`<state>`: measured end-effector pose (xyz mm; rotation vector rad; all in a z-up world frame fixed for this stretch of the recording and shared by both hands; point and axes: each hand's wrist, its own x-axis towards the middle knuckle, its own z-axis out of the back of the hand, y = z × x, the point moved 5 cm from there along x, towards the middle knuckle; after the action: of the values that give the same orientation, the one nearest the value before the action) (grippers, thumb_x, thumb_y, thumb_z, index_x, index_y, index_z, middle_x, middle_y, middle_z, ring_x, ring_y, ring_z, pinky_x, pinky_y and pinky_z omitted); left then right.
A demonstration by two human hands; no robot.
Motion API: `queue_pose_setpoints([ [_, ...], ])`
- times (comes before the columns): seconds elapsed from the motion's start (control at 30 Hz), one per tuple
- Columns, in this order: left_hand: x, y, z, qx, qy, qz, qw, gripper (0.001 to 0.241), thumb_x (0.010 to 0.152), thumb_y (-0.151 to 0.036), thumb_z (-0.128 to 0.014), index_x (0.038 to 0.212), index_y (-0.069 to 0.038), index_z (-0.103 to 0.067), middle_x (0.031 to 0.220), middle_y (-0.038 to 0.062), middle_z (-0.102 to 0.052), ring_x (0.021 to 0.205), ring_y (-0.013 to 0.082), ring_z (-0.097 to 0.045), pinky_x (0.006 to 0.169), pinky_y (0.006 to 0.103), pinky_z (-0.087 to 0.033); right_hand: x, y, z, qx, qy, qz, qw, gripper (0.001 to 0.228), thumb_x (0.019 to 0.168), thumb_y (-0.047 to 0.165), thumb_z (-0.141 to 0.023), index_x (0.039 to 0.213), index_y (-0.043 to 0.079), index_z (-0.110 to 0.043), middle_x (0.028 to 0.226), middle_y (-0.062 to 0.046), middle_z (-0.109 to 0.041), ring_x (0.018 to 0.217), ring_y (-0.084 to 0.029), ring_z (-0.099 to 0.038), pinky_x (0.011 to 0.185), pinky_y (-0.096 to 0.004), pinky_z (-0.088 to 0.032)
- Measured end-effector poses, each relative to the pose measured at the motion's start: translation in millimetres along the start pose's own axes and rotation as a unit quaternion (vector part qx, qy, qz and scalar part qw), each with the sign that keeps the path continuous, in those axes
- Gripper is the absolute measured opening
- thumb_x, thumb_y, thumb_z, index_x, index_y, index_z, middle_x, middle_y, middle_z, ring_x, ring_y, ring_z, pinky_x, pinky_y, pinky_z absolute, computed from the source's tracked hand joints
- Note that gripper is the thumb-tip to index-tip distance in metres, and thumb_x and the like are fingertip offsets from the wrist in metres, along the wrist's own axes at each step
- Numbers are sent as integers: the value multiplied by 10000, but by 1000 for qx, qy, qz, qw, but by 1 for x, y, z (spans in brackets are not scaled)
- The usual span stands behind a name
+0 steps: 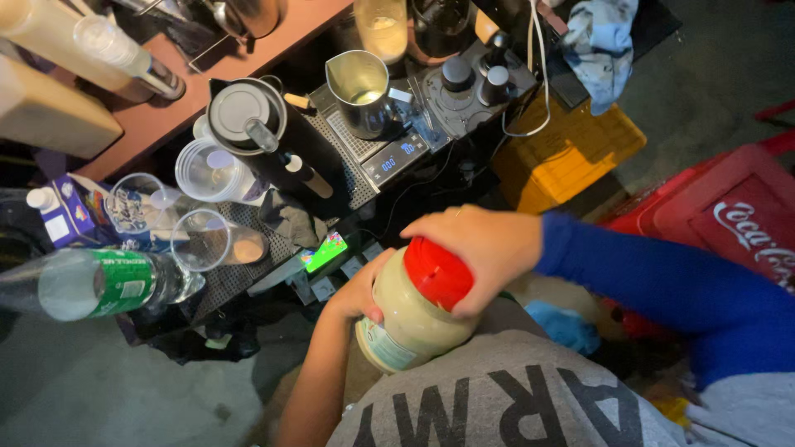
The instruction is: The person prepares multiple drinks at a counter. They scoop a yellow powder into a metal pitcher, add liquid from a kettle, and use a handheld frother to mix the contents. They also pour a dark liquid into a plastic cup and add a white liquid from a squeeze bottle.
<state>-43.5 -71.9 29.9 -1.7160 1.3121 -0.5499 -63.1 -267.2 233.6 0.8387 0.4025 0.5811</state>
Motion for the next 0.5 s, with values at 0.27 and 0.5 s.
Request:
queue_pose_setpoints([
  [0.27, -8, -30, -8, 93, 16, -55, 994, 1511, 409, -608, -1010, 1634, -111, -278, 1644, 135, -398, 1511, 249, -392, 1269, 386, -286, 24, -125, -32, 571, 45, -110, 812, 749, 809, 435, -703, 1437, 64, -528, 1392, -119, -614, 1225, -208, -619, 1076, -352, -466],
  [0.5, -25, -42, -9, 277, -3, -138, 951, 1365, 474, -644, -942, 1623, -89, -456, 1755, 168, -119, 1664, 354, -153, 1349, 479, -195, 61, -158, -73, 384, 41, -191, 902, 512, 1037, 463, -509, 1144, 0, -699, 1077, -76, -726, 975, -155, -658, 888, -347, -532],
])
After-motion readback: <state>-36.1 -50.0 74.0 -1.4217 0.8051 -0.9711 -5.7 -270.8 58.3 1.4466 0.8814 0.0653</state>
